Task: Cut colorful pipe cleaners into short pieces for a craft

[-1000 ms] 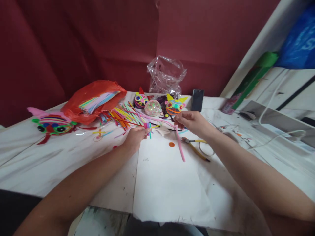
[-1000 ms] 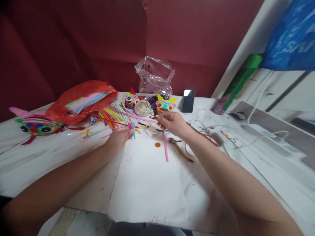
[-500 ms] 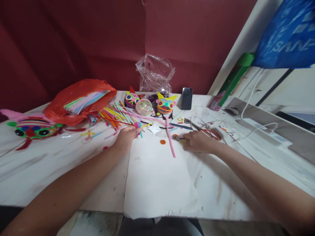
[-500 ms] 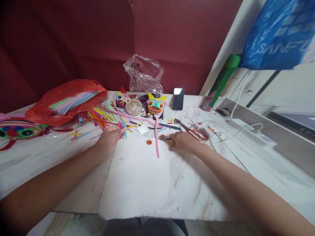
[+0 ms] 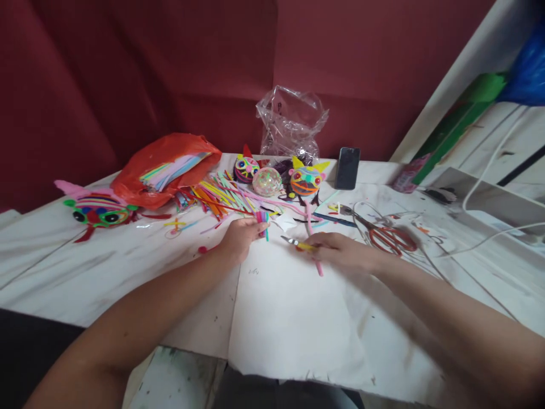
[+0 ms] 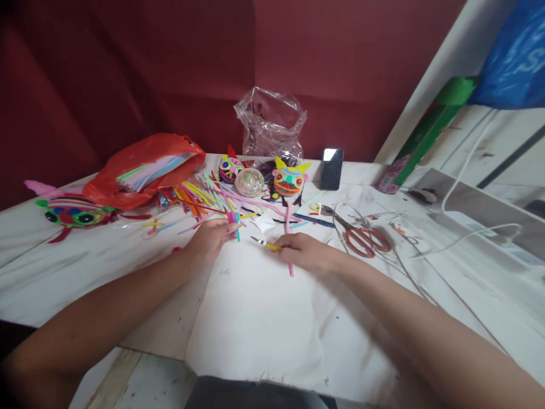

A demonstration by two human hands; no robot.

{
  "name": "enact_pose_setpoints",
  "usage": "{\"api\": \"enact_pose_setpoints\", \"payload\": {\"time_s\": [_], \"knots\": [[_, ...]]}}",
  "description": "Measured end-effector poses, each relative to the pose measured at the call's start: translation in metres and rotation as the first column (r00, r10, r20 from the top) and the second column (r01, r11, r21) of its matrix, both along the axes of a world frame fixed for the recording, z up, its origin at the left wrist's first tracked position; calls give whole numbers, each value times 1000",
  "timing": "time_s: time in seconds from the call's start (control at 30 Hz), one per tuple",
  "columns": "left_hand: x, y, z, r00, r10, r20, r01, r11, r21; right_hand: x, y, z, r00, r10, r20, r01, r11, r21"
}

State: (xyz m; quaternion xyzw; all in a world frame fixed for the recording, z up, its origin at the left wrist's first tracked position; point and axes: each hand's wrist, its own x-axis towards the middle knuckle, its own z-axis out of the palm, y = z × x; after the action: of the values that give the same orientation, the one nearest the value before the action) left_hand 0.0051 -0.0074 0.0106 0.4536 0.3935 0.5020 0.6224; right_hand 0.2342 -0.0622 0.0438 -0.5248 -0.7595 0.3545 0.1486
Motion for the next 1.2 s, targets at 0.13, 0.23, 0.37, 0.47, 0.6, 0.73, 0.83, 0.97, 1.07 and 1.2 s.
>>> {"api": "enact_pose_setpoints", "payload": {"time_s": [0.13, 0.23, 0.37, 0.47, 0.6, 0.73, 0.83, 0.97, 1.07, 1.2], "knots": [[0, -4, 4, 999, -40, 13, 40, 999, -21, -25, 6, -6, 998, 20, -61, -27, 993, -118], [0, -4, 4, 998, -52, 19, 53, 998, -29, -30, 8, -8, 990, -1, -139, -21, 987, -160], [0, -4, 3, 996, -82, 32, 84, 996, -41, -28, 8, -7, 989, -6, -148, -21, 983, -181], [0, -6, 5, 994, -99, 55, 102, 993, -66, -24, 8, -6, 989, 23, -144, -47, 986, -162], [-1, -7, 6, 989, -123, 81, 128, 989, -67, -19, 12, -8, 994, 2, -111, -16, 992, -125], [1, -8, 4, 987, -140, 78, 144, 988, -52, -19, 14, -7, 994, 5, -107, -19, 991, -130], [1, -8, 3, 986, -148, 72, 152, 986, -63, -21, 13, -4, 992, 21, -126, -38, 991, -132], [1, -10, 6, 988, -145, 57, 149, 986, -70, -24, 11, 0, 988, 49, -143, -71, 986, -151], [1, -10, 7, 987, -151, 56, 155, 985, -76, -25, 10, 2, 989, 27, -147, -52, 984, -169], [1, -10, 7, 983, -170, 65, 175, 981, -80, -27, 8, 7, 990, 13, -143, -40, 982, -184]]}}
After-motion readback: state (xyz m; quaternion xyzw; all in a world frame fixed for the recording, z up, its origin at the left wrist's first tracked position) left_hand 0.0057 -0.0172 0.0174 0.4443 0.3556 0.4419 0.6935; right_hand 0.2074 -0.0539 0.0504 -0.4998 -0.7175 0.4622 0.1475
